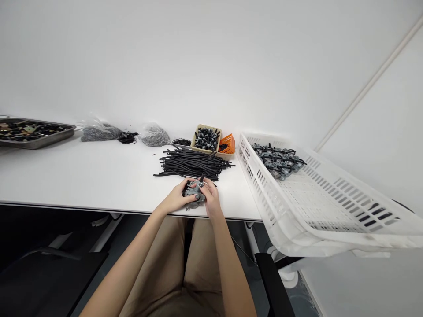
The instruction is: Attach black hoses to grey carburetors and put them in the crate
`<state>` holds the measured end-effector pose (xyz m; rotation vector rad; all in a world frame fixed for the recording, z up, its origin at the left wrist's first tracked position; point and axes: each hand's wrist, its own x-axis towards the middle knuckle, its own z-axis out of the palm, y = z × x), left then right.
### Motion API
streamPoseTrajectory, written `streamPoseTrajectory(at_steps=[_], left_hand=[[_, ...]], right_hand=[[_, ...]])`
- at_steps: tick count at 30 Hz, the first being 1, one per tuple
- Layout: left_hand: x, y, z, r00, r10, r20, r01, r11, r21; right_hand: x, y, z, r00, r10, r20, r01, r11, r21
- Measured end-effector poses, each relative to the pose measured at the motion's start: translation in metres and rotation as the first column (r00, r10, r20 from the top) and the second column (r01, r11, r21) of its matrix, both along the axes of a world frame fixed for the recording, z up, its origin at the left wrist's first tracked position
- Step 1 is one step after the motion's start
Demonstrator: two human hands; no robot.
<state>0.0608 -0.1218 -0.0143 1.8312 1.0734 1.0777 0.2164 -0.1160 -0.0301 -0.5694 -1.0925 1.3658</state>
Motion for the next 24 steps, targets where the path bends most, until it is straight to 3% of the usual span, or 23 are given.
streamPoseTrajectory(at_steps=[4,10,24], left_hand=[[-0.0002,0.0,-0.0012,1.0,-0.01,0.02,0.009,1.0,0.008],[0.0004,0.001,-0.0021,0.997,-0.045,0.066,0.042,0.998,0.048],[-0.0003,0.0015,-0.0017,0.999,-0.027,0.03,0.027,0.999,0.021]], right_hand=[[0.0008,-0.0016,0.0004,1.0,0.027,-0.003,-0.027,0.998,0.048],[0.0004,-0.0018,0.0021,0.998,0.045,-0.033,-0.045,0.999,0.004],[0.0007,0.0012,-0.0024,0.998,0.047,-0.048,-0.045,0.998,0.035]])
